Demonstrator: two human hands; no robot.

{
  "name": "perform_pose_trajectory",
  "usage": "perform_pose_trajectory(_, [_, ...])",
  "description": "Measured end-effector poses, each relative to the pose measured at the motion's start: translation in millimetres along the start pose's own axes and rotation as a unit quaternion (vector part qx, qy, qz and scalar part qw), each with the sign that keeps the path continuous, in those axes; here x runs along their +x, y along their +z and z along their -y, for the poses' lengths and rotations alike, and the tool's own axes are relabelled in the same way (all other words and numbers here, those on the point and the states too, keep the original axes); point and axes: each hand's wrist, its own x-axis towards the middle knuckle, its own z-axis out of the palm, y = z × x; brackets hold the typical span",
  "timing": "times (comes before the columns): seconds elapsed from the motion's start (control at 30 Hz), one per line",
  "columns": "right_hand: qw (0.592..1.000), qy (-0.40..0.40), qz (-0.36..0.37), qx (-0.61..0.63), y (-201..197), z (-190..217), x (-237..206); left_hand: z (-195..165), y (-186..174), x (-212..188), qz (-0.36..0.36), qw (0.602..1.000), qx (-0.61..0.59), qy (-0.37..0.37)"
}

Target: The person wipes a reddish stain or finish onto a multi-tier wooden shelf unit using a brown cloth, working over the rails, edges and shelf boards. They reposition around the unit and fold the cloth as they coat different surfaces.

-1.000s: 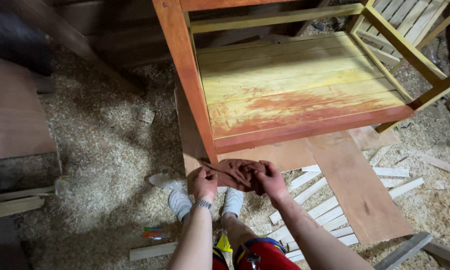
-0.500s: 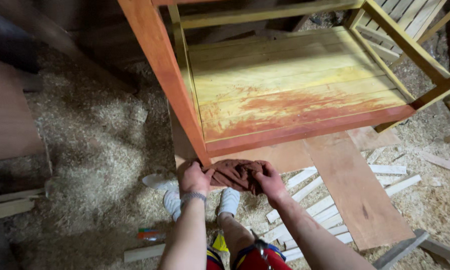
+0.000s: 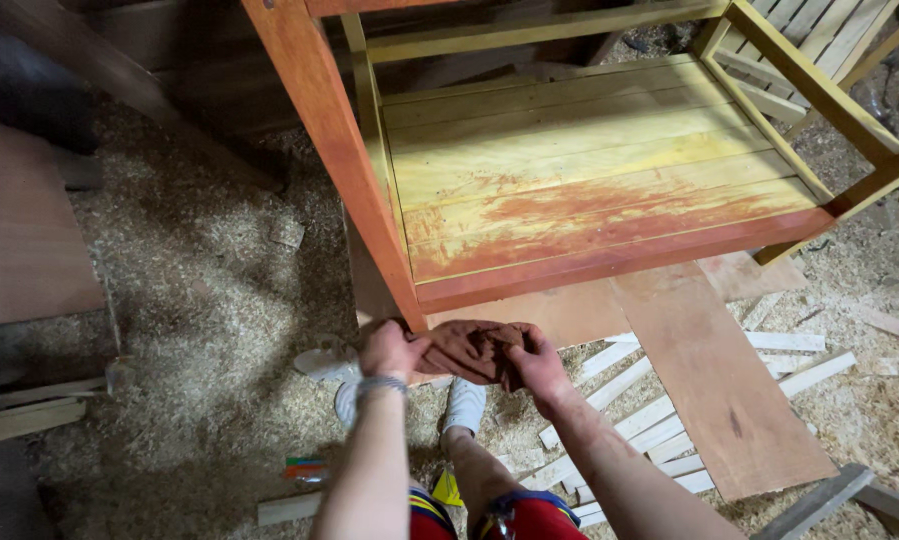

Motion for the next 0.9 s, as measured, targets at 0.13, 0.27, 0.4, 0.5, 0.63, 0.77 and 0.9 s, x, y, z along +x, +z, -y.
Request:
perform_pose_trajectory(0.13, [1.000, 0.015, -0.018, -0.006, -5, 8, -5, -18, 13, -8, -0.063, 0.997, -0.021, -0.040])
perform_pose_trajectory(0.27, [1.000, 0.017, -0.020, -0.013, -6, 8, -6, -1, -1, -6, -0.063, 0.996, -0.053, 0.035])
perform_pose_trajectory(0.4, [1.000, 0.008, -0.012, 0.005, -1, -4, 2, 14, -8, -6, -0.041, 0.997, -0.059, 0.030])
perform_pose_trajectory(0.5, [0.990, -0.107, -0.052, -0.071, 1, -4, 7, 19, 3, -14, 0.023, 0.987, -0.142, -0.065])
perform_pose_trajectory(0.63, [0.868, -0.272, -0.214, -0.355, 1, 23, -4, -6, 54, -44, -0.069, 0.924, -0.371, 0.060])
perform_pose_trajectory(0.77, [0.705, -0.287, -0.122, -0.637, 13, 53, -36, -33, 90, -67, -0.034, 0.922, -0.354, 0.155])
perform_pose_trajectory(0.9, [0.751, -0.269, 0.112, -0.593, 36, 56, -48, -25, 88, -60, 0.057, 0.895, -0.406, 0.178])
